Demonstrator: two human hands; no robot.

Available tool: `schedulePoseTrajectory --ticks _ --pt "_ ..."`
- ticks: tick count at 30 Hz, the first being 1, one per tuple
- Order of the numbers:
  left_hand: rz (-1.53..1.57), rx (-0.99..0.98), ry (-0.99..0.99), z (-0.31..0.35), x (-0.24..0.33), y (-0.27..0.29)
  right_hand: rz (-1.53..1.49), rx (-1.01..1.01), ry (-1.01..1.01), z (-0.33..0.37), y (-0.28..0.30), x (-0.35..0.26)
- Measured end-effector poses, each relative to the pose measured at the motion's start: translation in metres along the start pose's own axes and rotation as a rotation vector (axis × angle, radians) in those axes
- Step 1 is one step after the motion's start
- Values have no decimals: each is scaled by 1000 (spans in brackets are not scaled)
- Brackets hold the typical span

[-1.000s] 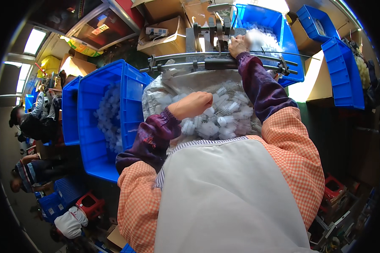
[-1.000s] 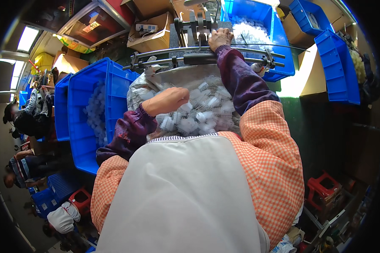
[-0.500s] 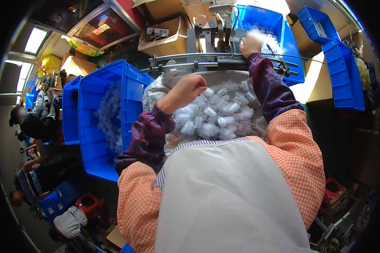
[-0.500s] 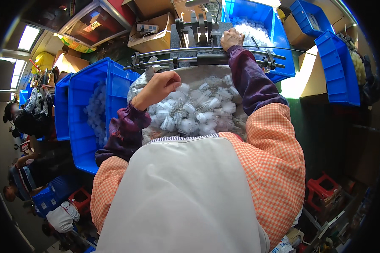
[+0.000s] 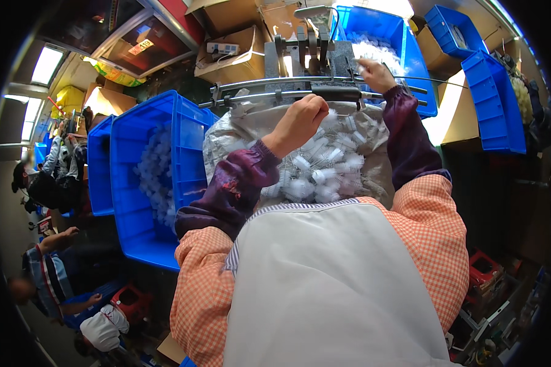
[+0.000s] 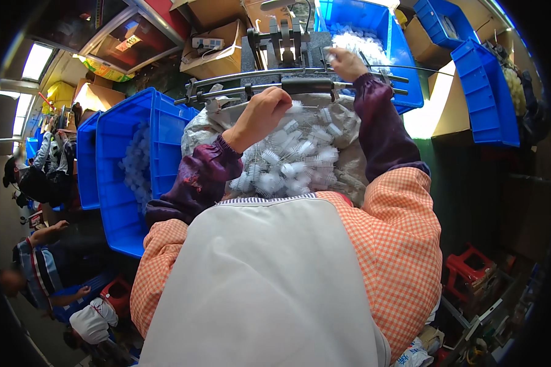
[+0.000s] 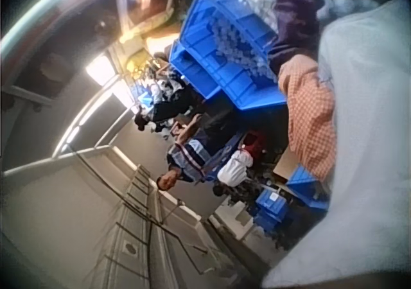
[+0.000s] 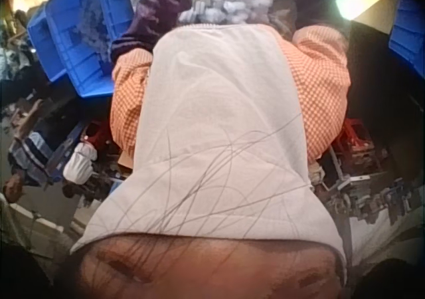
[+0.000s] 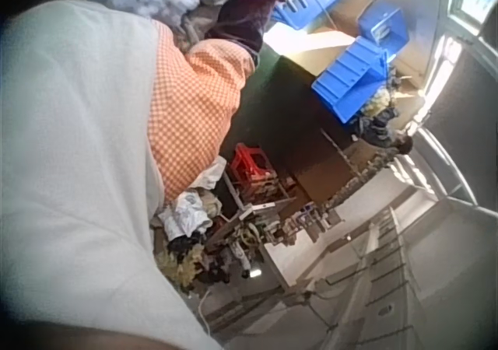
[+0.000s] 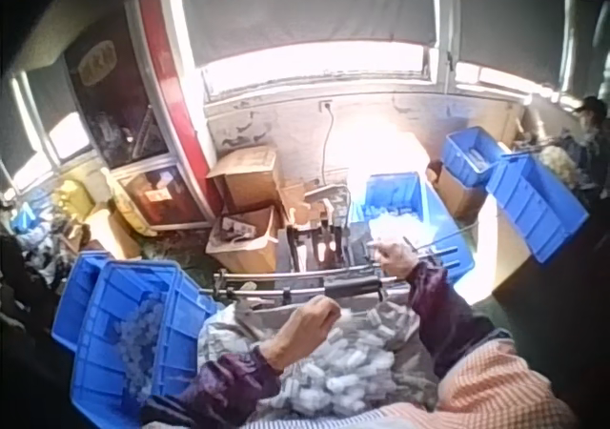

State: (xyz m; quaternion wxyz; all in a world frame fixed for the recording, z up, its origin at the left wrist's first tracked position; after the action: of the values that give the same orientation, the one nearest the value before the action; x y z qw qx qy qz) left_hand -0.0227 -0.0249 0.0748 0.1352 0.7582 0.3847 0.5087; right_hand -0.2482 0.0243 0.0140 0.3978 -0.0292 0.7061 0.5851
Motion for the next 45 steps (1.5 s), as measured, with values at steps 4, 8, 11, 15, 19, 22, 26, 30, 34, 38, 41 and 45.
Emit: schedulePoseTrajectory --ticks 4,8,11,15,19,22,26,30,34,38,41,45 --pt "-29 63 19 -11 -6 -5 -570 -582 386 64 -47 -77" --pt "-50 108 37 0 -6 -2 -324 -356 265 19 -64 -37" --pt "-165 -291 13 36 -2 -26 321 275 60 -21 -28 -6" --pt "-247 -834 58 99 -8 -54 476 352 -9 -50 -38 2" --pt "-172 -857 155 111 -13 -59 499 279 -41 -65 -51 2" --pt "-121 -862 178 112 -15 -58 449 271 -36 -71 -55 15" --pt "-61 -930 180 116 -17 -62 402 261 -32 -77 -57 18" --pt "-49 -917 92 115 -11 -57 371 183 -137 -75 -55 20" --pt "-80 -921 90 114 -13 -60 435 227 -242 -75 -46 38" --pt "-50 -868 67 113 -12 -55 632 292 -273 -51 -37 32" --pt "-93 -795 114 103 -17 -49 548 275 -257 -45 -38 29" --pt "-27 -703 114 90 -12 -44 491 255 -275 -49 -50 18"
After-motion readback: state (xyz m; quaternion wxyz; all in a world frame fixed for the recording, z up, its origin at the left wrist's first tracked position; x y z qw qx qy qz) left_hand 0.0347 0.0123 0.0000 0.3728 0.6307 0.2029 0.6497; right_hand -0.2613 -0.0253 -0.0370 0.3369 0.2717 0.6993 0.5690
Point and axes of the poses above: each hand's wrist, its own z-axis away from the middle knuckle, its own y-axis out of the back of the hand, x = y × z, the point moved 8 cm from there along -z, towards the middle knuckle, and after that the axes turned 2 degrees about -y, right-handed, at the moved point
